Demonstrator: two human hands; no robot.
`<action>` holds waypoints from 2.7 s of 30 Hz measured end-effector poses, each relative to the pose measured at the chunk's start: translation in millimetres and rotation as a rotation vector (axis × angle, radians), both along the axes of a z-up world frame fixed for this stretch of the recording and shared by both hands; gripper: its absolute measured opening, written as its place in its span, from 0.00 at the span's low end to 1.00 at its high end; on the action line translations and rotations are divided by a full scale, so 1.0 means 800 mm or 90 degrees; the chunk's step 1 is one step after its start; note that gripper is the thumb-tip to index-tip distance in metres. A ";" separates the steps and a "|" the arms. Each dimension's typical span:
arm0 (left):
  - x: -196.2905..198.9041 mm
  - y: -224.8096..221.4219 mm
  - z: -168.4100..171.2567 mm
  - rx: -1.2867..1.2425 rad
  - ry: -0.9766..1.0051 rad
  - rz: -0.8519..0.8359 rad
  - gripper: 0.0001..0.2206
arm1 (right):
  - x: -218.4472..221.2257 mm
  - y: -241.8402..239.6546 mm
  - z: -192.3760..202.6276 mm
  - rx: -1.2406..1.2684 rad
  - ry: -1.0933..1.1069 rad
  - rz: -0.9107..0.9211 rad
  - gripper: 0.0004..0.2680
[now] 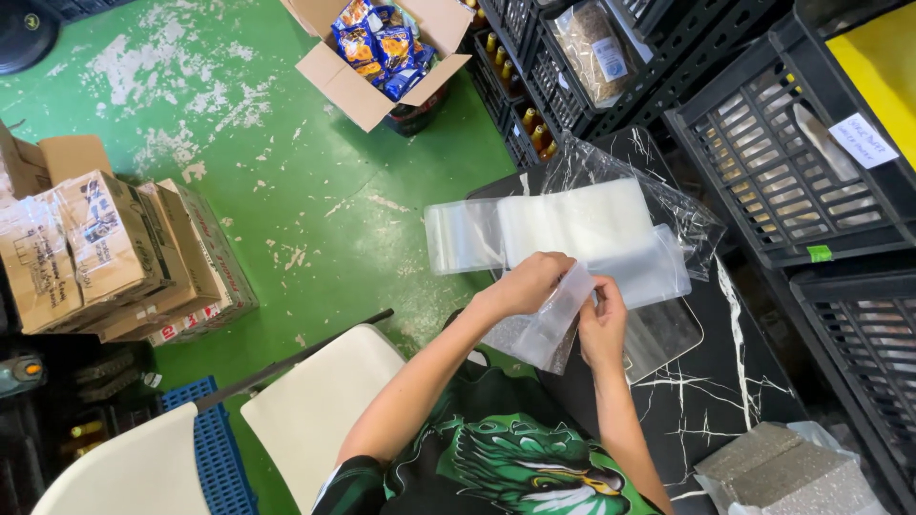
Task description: Preparing plastic bags by cutting them and filling them with granular material using a spoon while weighing on a scale
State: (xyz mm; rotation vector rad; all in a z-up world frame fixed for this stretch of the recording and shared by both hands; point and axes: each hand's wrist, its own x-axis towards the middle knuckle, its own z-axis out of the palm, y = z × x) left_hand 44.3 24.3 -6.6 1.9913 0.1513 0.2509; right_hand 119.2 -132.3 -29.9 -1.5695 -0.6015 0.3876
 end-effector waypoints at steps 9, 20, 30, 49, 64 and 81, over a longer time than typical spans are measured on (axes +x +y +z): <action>-0.012 -0.020 -0.062 -0.062 -0.134 0.061 0.06 | 0.010 -0.002 -0.024 -0.002 -0.003 -0.014 0.09; -0.026 -0.044 -0.062 0.129 -0.126 0.231 0.06 | -0.013 0.010 -0.001 0.012 -0.010 0.029 0.07; -0.097 -0.041 -0.006 0.228 -0.312 0.442 0.07 | -0.049 0.051 0.082 0.027 -0.121 0.237 0.04; -0.182 -0.058 0.062 -0.035 -0.446 0.590 0.03 | -0.114 0.082 0.130 0.117 -0.199 0.426 0.04; -0.194 -0.085 -0.052 -0.106 -0.333 0.872 0.05 | -0.138 0.074 0.097 0.130 -0.146 0.498 0.07; -0.341 -0.109 -0.077 -0.146 -0.268 1.344 0.12 | -0.298 0.141 0.068 0.187 0.018 0.889 0.01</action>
